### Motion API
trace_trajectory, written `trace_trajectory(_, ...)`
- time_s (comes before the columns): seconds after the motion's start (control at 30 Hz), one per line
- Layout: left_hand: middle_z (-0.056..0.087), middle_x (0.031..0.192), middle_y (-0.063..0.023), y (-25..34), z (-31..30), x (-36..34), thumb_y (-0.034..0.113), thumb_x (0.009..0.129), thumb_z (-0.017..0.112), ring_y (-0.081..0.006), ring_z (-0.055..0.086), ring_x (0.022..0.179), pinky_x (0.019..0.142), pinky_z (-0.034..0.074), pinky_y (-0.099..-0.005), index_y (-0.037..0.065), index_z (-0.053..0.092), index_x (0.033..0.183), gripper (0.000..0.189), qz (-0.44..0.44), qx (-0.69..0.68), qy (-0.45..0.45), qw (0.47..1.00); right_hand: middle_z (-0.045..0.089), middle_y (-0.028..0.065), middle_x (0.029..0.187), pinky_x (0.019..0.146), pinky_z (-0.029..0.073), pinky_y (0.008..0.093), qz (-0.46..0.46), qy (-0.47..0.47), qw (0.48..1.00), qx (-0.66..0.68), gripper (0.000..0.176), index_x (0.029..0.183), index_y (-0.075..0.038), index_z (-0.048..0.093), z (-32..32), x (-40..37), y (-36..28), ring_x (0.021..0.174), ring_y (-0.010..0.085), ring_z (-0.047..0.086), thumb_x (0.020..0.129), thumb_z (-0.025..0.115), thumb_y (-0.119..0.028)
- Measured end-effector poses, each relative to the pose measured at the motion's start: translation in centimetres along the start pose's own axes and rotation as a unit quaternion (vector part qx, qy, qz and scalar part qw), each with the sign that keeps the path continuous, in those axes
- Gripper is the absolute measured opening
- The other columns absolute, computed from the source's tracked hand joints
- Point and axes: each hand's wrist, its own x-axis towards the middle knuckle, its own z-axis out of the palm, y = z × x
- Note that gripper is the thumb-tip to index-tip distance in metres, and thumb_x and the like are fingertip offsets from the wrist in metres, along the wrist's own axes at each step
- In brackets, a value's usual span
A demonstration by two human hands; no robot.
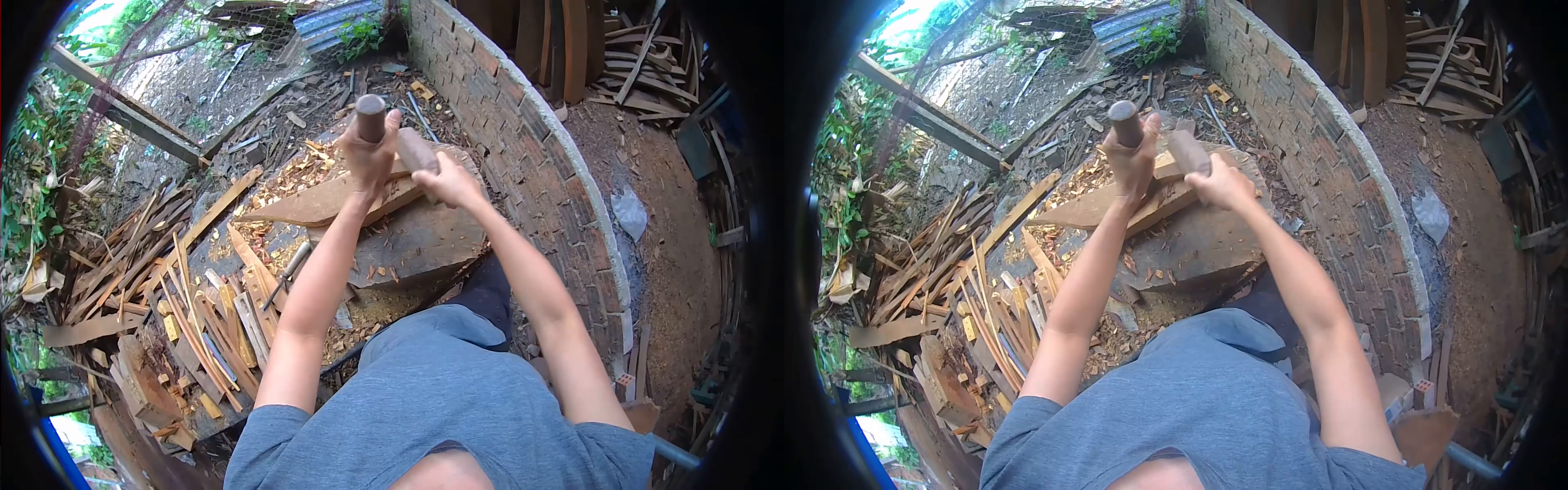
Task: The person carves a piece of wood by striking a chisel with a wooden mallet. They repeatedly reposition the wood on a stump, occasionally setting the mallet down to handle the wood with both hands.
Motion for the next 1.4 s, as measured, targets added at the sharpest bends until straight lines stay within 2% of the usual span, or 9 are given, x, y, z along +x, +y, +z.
trace_trajectory(0.23, 0.058, 0.061, 0.0014, -0.3, -0.3, 0.7, 0.012, 0.085, 0.073, -0.0062, 0.051, 0.051, 0.048, 0.040, -0.0245, 0.004, 0.059, 0.071, 0.021, 0.009, 0.002, 0.044, 0.999, 0.070, 0.0217, 0.096, 0.079, 0.053, 0.0440, -0.417, 0.296, 0.843, 0.170, 0.064, 0.117, 0.000, 0.053, -10.7, -6.1, -11.8, 0.090, 0.0345, 0.070, 0.082, 0.063, -0.052)
trace_trajectory(0.4, 0.062, 0.064, -0.0005, -1.1, -0.9, 0.3, -0.002, 0.078, 0.064, -0.0075, 0.057, 0.055, 0.053, 0.045, -0.0247, 0.002, 0.060, 0.075, 0.006, 0.021, -0.010, 0.036, 0.999, 0.070, 0.0220, 0.082, 0.071, 0.057, 0.0445, -0.306, 0.132, 0.930, -0.157, 0.069, 0.126, -0.001, 0.051, -10.3, -8.2, -13.4, 0.076, 0.0351, 0.071, 0.082, 0.060, -0.053)
trace_trajectory(0.47, 0.064, 0.069, -0.0055, -0.5, -0.8, 0.6, 0.012, 0.080, 0.076, -0.0122, 0.061, 0.062, 0.060, 0.048, -0.0292, 0.001, 0.063, 0.081, 0.017, 0.088, -0.023, 0.057, 0.994, 0.070, 0.0218, 0.082, 0.069, 0.057, 0.0430, -0.341, 0.209, 0.881, -0.252, 0.071, 0.127, 0.000, 0.051, -11.0, -8.3, -13.3, 0.074, 0.0333, 0.072, 0.083, 0.057, -0.056)
trace_trajectory(0.53, 0.064, 0.069, -0.0057, -0.6, -0.8, 1.0, 0.010, 0.079, 0.075, -0.0126, 0.061, 0.062, 0.060, 0.048, -0.0291, 0.001, 0.063, 0.081, 0.015, 0.062, -0.015, 0.057, 0.996, 0.067, 0.0185, 0.081, 0.069, 0.053, 0.0397, -0.311, 0.164, 0.922, -0.162, 0.054, 0.111, -0.002, 0.055, -13.3, -11.0, -15.9, 0.078, 0.0300, 0.069, 0.085, 0.063, -0.049)
trace_trajectory(0.6, 0.065, 0.070, -0.0061, -1.2, -1.1, 0.4, 0.008, 0.077, 0.072, -0.0133, 0.063, 0.064, 0.060, 0.048, -0.0288, 0.001, 0.063, 0.082, 0.012, -0.004, 0.009, 0.047, 0.999, 0.068, 0.0183, 0.086, 0.068, 0.052, 0.0357, -0.456, 0.290, 0.841, -0.003, 0.058, 0.110, 0.002, 0.058, -13.1, -10.7, -16.1, 0.079, 0.0295, 0.069, 0.083, 0.065, -0.050)
trace_trajectory(0.73, 0.063, 0.069, -0.0051, -1.9, -1.3, -0.2, 0.006, 0.077, 0.071, -0.0129, 0.058, 0.061, 0.060, 0.047, -0.0288, 0.001, 0.063, 0.083, 0.011, 0.084, 0.038, -0.013, 0.996, 0.069, 0.0176, 0.081, 0.071, 0.054, 0.0393, -0.284, 0.111, 0.924, -0.230, 0.061, 0.120, 0.000, 0.053, -10.8, -10.0, -15.0, 0.076, 0.0299, 0.070, 0.085, 0.063, -0.049)
trace_trajectory(0.8, 0.063, 0.070, -0.0049, -1.7, -0.8, 0.5, 0.006, 0.077, 0.071, -0.0125, 0.058, 0.062, 0.061, 0.048, -0.0289, 0.001, 0.062, 0.084, 0.011, 0.078, 0.006, -0.019, 0.997, 0.068, 0.0172, 0.075, 0.066, 0.053, 0.0412, -0.335, 0.217, 0.887, -0.232, 0.057, 0.117, -0.004, 0.052, -10.9, -9.5, -14.1, 0.069, 0.0296, 0.070, 0.086, 0.062, -0.050)
trace_trajectory(1.17, 0.064, 0.071, 0.0000, -2.2, -2.8, 0.0, 0.006, 0.080, 0.072, -0.0084, 0.060, 0.063, 0.058, 0.048, -0.0249, 0.003, 0.062, 0.084, 0.012, 0.004, -0.114, -0.066, 0.991, 0.067, 0.0282, 0.102, 0.087, 0.050, 0.0462, -0.276, 0.118, 0.945, -0.129, 0.078, 0.131, 0.003, 0.046, -10.2, -9.1, -10.7, 0.092, 0.0401, 0.068, 0.084, 0.059, -0.058)
trace_trajectory(1.4, 0.041, 0.055, 0.0039, 0.3, -5.8, 1.2, 0.009, 0.090, 0.066, -0.0065, 0.038, 0.042, 0.041, 0.033, -0.0223, 0.010, 0.045, 0.073, 0.027, -0.216, -0.200, -0.133, 0.947, 0.060, 0.0273, 0.124, 0.097, 0.045, 0.0462, -0.073, 0.015, 0.997, 0.009, 0.083, 0.137, -0.001, 0.044, -3.6, -1.4, -3.2, 0.114, 0.0398, 0.060, 0.080, 0.057, -0.061)
